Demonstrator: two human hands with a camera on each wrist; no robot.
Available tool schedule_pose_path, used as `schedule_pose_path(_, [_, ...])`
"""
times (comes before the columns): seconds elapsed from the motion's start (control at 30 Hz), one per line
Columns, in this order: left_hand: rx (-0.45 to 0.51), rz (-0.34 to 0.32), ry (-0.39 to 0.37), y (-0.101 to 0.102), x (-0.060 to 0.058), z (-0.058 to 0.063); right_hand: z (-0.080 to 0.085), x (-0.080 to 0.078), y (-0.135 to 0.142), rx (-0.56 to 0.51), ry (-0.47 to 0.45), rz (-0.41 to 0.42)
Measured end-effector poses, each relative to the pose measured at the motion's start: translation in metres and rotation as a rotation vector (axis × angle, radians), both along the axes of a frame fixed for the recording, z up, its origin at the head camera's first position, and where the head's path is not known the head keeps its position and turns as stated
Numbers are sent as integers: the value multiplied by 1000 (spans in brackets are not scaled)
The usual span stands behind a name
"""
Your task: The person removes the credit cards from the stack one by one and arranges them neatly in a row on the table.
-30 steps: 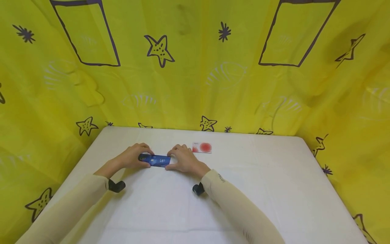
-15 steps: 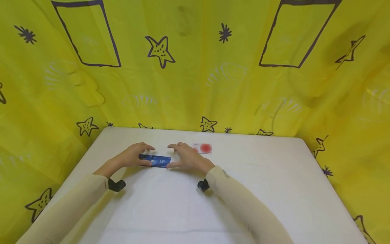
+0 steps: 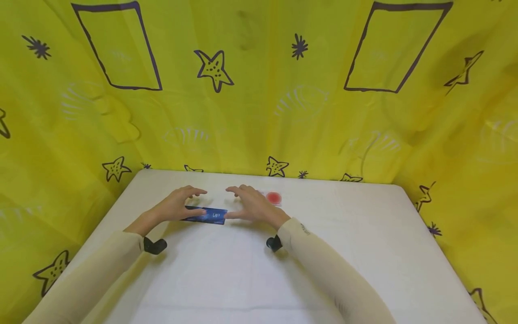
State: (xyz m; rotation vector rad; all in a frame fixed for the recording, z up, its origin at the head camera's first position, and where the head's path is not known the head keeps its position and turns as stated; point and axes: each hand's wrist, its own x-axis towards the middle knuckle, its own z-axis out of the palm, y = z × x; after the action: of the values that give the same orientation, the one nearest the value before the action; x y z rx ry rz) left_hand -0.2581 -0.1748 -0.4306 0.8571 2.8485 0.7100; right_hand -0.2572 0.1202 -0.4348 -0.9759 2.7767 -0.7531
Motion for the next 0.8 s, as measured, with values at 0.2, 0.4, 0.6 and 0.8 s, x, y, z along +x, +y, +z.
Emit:
schedule_pose_path(0.2, [-1,7,-1,1,-1,-1,0,-3,5,-10,17,-2])
schedule_pose_path(0.4, [-13,31,-20,6,-4,0,4,-6,14,12,19,-31])
schedule_pose_path(0.6, [-3,35,-18,14,-5,0,12,-8,30,57,49,-43])
schedule_pose_path(0.8, [22,34,-14,19,-8,0,16,-10,45,109,86,-52])
